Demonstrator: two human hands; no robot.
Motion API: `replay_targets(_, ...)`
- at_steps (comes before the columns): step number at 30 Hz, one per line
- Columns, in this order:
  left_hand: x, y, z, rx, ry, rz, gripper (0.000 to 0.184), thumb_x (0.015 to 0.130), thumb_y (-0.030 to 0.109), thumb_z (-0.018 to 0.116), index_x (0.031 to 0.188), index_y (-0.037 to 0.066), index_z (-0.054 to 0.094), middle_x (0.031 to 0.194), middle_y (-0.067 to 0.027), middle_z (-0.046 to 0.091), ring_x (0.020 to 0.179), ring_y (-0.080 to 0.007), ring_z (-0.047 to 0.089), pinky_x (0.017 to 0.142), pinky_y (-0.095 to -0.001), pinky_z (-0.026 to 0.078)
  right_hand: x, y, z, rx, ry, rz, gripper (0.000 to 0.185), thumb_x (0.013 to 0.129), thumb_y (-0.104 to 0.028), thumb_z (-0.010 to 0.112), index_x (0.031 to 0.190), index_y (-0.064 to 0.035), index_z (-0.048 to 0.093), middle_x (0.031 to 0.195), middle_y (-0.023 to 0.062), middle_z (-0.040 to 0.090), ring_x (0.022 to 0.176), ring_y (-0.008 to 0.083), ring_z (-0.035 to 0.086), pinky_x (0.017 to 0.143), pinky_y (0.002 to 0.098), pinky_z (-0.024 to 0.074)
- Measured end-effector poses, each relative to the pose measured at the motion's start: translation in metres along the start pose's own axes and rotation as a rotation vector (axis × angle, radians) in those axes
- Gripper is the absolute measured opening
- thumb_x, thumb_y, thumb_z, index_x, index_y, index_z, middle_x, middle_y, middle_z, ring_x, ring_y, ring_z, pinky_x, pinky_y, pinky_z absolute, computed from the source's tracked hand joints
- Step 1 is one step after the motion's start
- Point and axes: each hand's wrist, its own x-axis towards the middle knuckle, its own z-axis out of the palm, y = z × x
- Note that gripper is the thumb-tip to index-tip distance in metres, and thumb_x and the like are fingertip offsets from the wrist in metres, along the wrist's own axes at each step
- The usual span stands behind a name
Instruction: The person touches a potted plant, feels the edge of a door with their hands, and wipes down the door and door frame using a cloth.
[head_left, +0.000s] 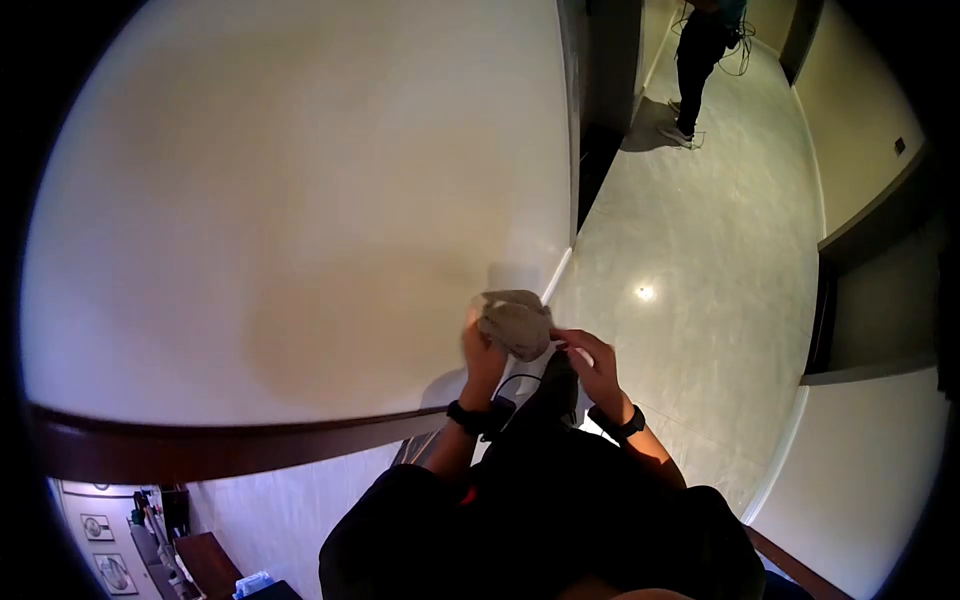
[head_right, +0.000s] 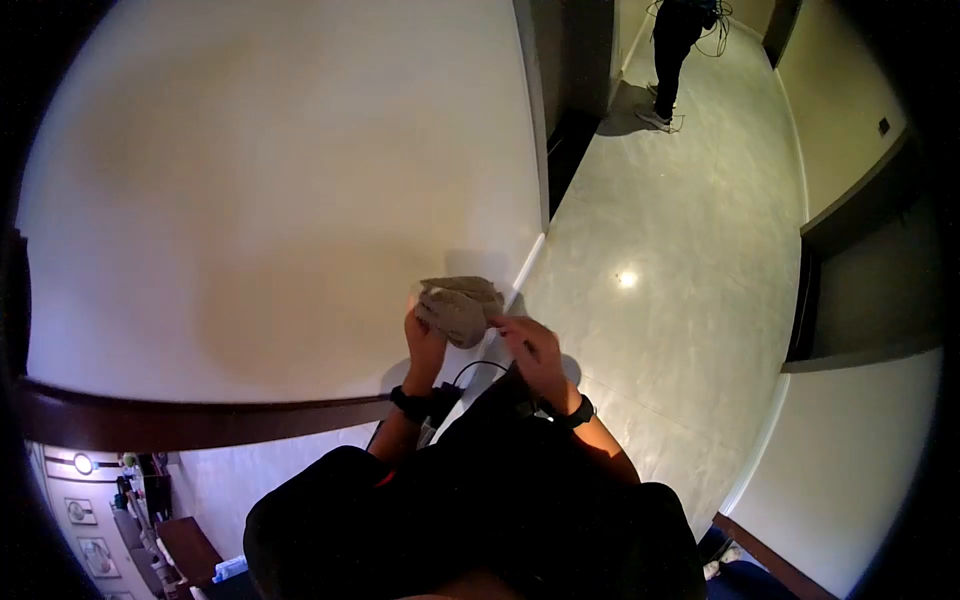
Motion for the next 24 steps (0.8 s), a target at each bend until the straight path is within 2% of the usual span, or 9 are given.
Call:
replay_targets(2, 0.027, 0.015, 0.018, 0.072, 0.039, 0.058, 0.028, 0.078, 0.0, 0.049, 0.106, -0.001, 0.053, 0.098, -0.0117, 0.059, 0.091, -0.0211, 0.059, 0.076, -0.0297, 0.046, 0.009, 0.016, -0.01, 0.185, 0.205, 0.617, 0.046, 0.081, -0.012, 0.06, 0.124, -0.0042, 0.048, 0.098, 0.015, 0.063, 0.077, 0.024, 0.064, 0.065, 0.0298, 0.05)
replay_targets(3, 0.036, 0.022, 0.025, 0.096, -0.003, 0.096, 0.029, 0.077, 0.001, 0.052, 0.106, 0.0, 0.053, 0.098, -0.0121, 0.06, 0.092, -0.0217, 0.059, 0.078, -0.03, 0.046, 0.012, 0.029, -0.013, 0.173, 0.156, 0.683, 0.056, 0.083, -0.015, 0.059, 0.134, -0.0089, 0.037, 0.093, 0.0146, 0.065, 0.074, 0.0241, 0.065, 0.064, 0.0317, 0.0505)
replay_targets(8, 0.088, 0.017, 0.049, 0.323, -0.038, 0.308, 0.042, 0.074, 0.012, 0.065, 0.112, 0.001, 0.051, 0.102, -0.0127, 0.058, 0.096, -0.024, 0.057, 0.083, -0.0331, 0.045, 0.075, 0.101, -0.03, -0.128, -0.277, 0.384, 0.049, 0.085, -0.022, 0.055, 0.132, -0.0152, 0.04, 0.079, 0.0148, 0.065, 0.068, 0.0301, 0.064, 0.062, 0.0361, 0.0506)
replay_targets(10, 0.106, 0.008, 0.055, 0.103, -0.025, 0.226, 0.046, 0.075, 0.01, 0.065, 0.117, 0.001, 0.047, 0.108, -0.0125, 0.055, 0.101, -0.0227, 0.055, 0.085, -0.0333, 0.044, 0.107, 0.12, -0.047, -0.387, -0.435, 0.371, 0.044, 0.085, -0.024, 0.054, 0.128, -0.0184, 0.045, 0.075, 0.016, 0.062, 0.065, 0.0323, 0.062, 0.058, 0.0375, 0.0494)
replay_targets(15, 0.15, 0.011, 0.083, 0.293, 0.102, 0.17, 0.053, 0.072, -0.003, 0.063, 0.122, 0.005, 0.045, 0.119, -0.0087, 0.049, 0.106, -0.0186, 0.05, 0.085, -0.0296, 0.042, 0.191, 0.16, -0.116, -0.337, -0.733, 0.193, 0.037, 0.087, -0.017, 0.047, 0.124, -0.0158, 0.05, 0.063, 0.0137, 0.06, 0.054, 0.0268, 0.061, 0.049, 0.0343, 0.0476)
replay_targets(16, 0.154, 0.02, 0.093, 0.393, 0.2, 0.211, 0.044, 0.07, -0.005, 0.062, 0.112, 0.004, 0.05, 0.107, -0.0086, 0.055, 0.094, -0.018, 0.054, 0.078, -0.028, 0.044, 0.199, 0.157, -0.133, -0.302, -0.829, 0.223, 0.038, 0.088, -0.014, 0.044, 0.125, -0.0137, 0.05, 0.062, 0.0143, 0.06, 0.054, 0.0244, 0.061, 0.048, 0.0319, 0.0473)
replay_targets(19, 0.166, 0.042, 0.07, 0.434, 0.236, 0.153, 0.033, 0.069, -0.005, 0.061, 0.1, 0.002, 0.053, 0.09, -0.0074, 0.057, 0.081, -0.0159, 0.056, 0.069, -0.0272, 0.044, 0.223, 0.172, -0.112, 0.029, -0.769, 0.365, 0.04, 0.091, -0.014, 0.036, 0.13, -0.012, 0.045, 0.062, 0.0085, 0.06, 0.049, 0.0139, 0.056, 0.045, 0.0265, 0.0459)
replay_targets(22, 0.18, 0.052, 0.076, 0.433, 0.203, 0.187, 0.026, 0.067, -0.005, 0.061, 0.092, 0.0, 0.054, 0.077, -0.0063, 0.054, 0.071, -0.0181, 0.056, 0.061, -0.0291, 0.044, 0.245, 0.184, -0.125, 0.112, -0.517, 0.246, 0.04, 0.095, -0.027, 0.036, 0.13, -0.0105, 0.045, 0.06, 0.0125, 0.06, 0.047, 0.0157, 0.057, 0.049, 0.0305, 0.0472)
replay_targets(24, 0.189, 0.053, 0.08, 0.62, 0.111, 0.257, 0.029, 0.063, -0.007, 0.059, 0.091, 0.001, 0.055, 0.08, -0.006, 0.054, 0.07, -0.0218, 0.055, 0.06, -0.0298, 0.045, 0.254, 0.21, -0.131, 0.24, -0.279, 0.157, 0.044, 0.094, -0.035, 0.04, 0.118, 0.0, 0.053, 0.085, 0.0118, 0.063, 0.074, 0.016, 0.061, 0.064, 0.0286, 0.0485)
